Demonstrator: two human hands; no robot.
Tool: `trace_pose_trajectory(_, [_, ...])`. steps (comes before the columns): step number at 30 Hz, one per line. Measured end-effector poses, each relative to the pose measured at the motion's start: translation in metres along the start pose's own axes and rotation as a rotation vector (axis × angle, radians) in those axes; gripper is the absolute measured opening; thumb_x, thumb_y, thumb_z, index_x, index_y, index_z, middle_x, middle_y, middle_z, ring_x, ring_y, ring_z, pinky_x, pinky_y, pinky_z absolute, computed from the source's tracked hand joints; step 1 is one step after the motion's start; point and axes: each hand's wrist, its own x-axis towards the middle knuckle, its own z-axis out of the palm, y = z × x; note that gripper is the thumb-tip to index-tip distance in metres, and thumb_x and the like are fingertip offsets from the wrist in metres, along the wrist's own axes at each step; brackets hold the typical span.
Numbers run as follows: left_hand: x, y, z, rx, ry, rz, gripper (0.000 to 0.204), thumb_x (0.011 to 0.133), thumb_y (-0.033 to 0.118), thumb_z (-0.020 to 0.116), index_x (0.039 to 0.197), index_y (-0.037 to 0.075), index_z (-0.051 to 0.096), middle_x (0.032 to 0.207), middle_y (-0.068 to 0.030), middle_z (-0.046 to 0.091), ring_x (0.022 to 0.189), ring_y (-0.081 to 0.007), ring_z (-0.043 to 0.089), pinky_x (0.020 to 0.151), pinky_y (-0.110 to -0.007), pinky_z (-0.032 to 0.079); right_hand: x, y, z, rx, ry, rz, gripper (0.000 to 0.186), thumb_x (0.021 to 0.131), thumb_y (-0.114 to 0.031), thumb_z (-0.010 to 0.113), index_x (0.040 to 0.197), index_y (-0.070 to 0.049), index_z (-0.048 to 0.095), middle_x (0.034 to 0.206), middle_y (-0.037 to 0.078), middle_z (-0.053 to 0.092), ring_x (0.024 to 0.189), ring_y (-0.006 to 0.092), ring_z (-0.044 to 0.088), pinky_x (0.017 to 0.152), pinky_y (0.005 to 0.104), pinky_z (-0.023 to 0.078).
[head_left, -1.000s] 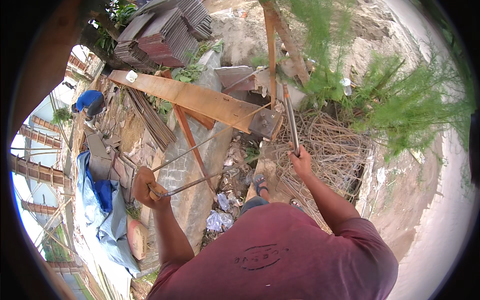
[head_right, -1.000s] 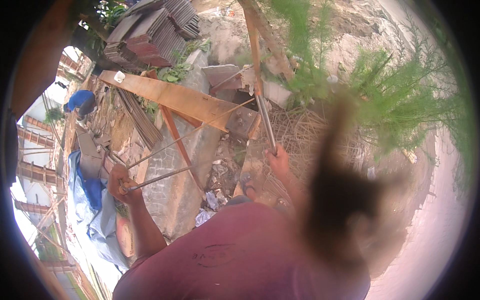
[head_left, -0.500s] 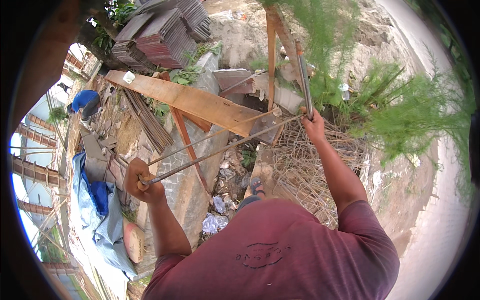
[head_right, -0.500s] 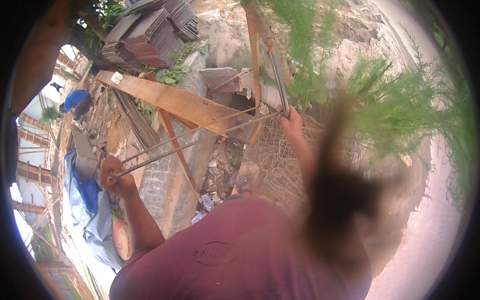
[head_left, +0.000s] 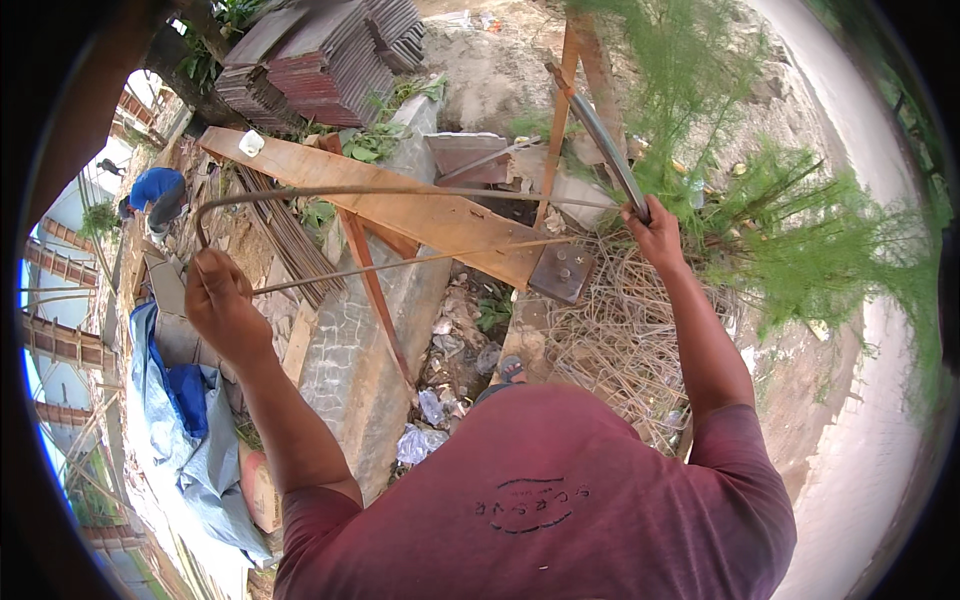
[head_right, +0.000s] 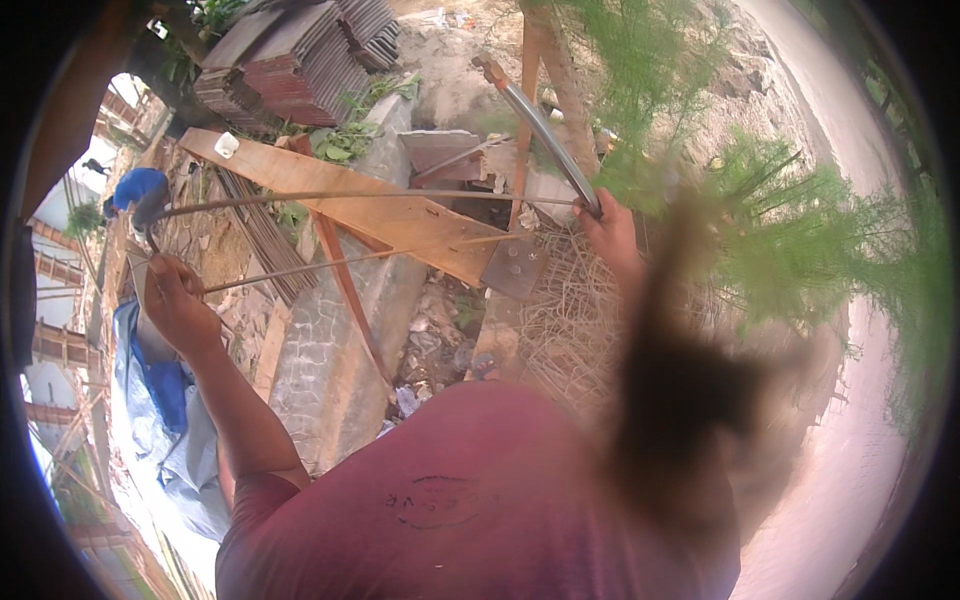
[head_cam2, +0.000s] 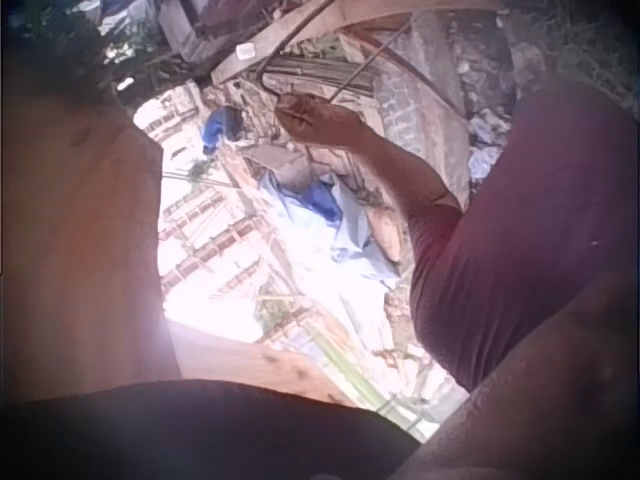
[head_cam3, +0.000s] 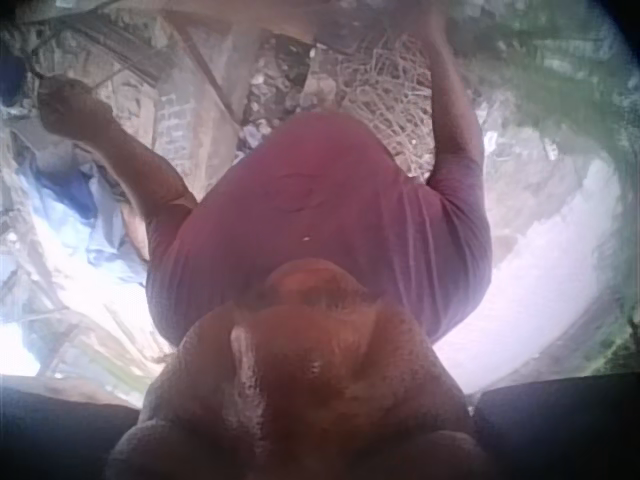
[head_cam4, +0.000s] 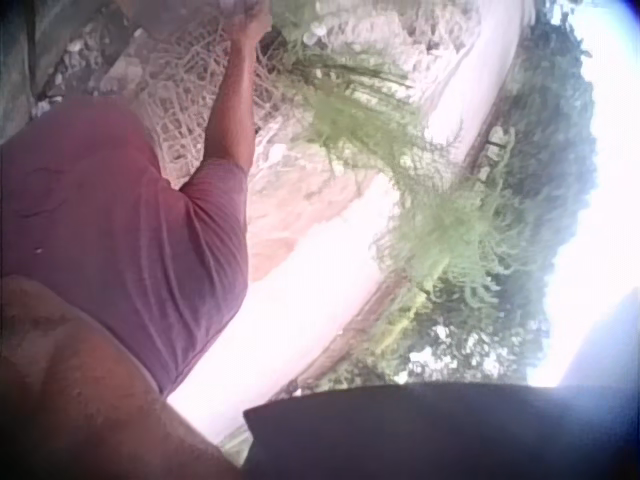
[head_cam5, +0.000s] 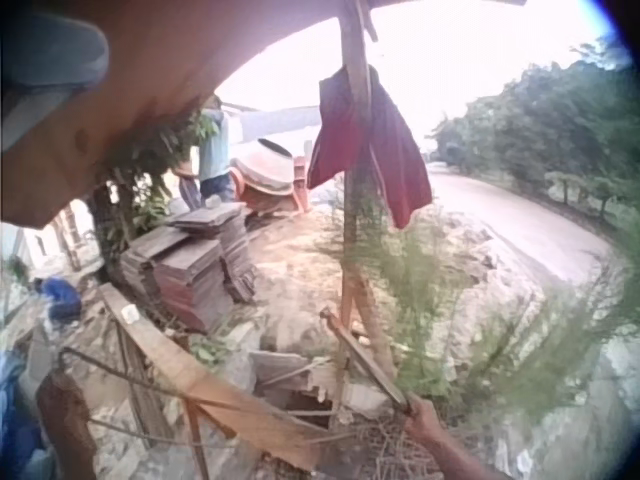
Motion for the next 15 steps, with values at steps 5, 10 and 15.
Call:
trace_pose_trajectory(5, [0.153, -0.005, 0.011, 0.286, -0.075, -0.021, 0.046, 0.089, 0.049, 0.057, 0.078, 0.005, 0.064, 0.057, 0.0057, 0.038, 0.050, -0.0041, 0.032, 0.046, -0.023, 0.022, 0.020, -0.050, -0.006, 0.180, -0.190, -0.069, 0.022, 0.083, -0.019, 0.070, 0.093, -0.004, 0.058, 0.068, 0.003, 0.056, 0.061, 0.0122, 0.052, 0.059, 0.0288, 0.043])
trace_pose_trajectory(10, [0.278, -0.035, 0.061, 0.616, -0.234, 0.188, 0.059, 0.086, 0.061, 0.051, 0.097, 0.007, 0.069, 0.064, -0.0047, 0.053, 0.063, -0.0142, 0.051, 0.062, -0.031, 0.040, 0.015, -0.059, 0.034, 0.315, -0.359, -0.054, 0.021, 0.084, -0.017, 0.070, 0.090, -0.003, 0.054, 0.071, -0.001, 0.054, 0.067, 0.0091, 0.056, 0.062, 0.0255, 0.046])
trace_pose_trajectory(15, [0.244, -0.036, 0.138, 0.278, -0.250, 0.305, 0.031, 0.086, 0.031, 0.061, 0.077, 0.001, 0.064, 0.060, -0.0090, 0.059, 0.051, -0.0206, 0.050, 0.053, -0.036, 0.039, 0.025, -0.027, 0.057, 0.286, -0.259, -0.018, 0.022, 0.083, -0.019, 0.070, 0.086, -0.004, 0.054, 0.069, -0.001, 0.054, 0.064, 0.0087, 0.051, 0.060, 0.0264, 0.042])
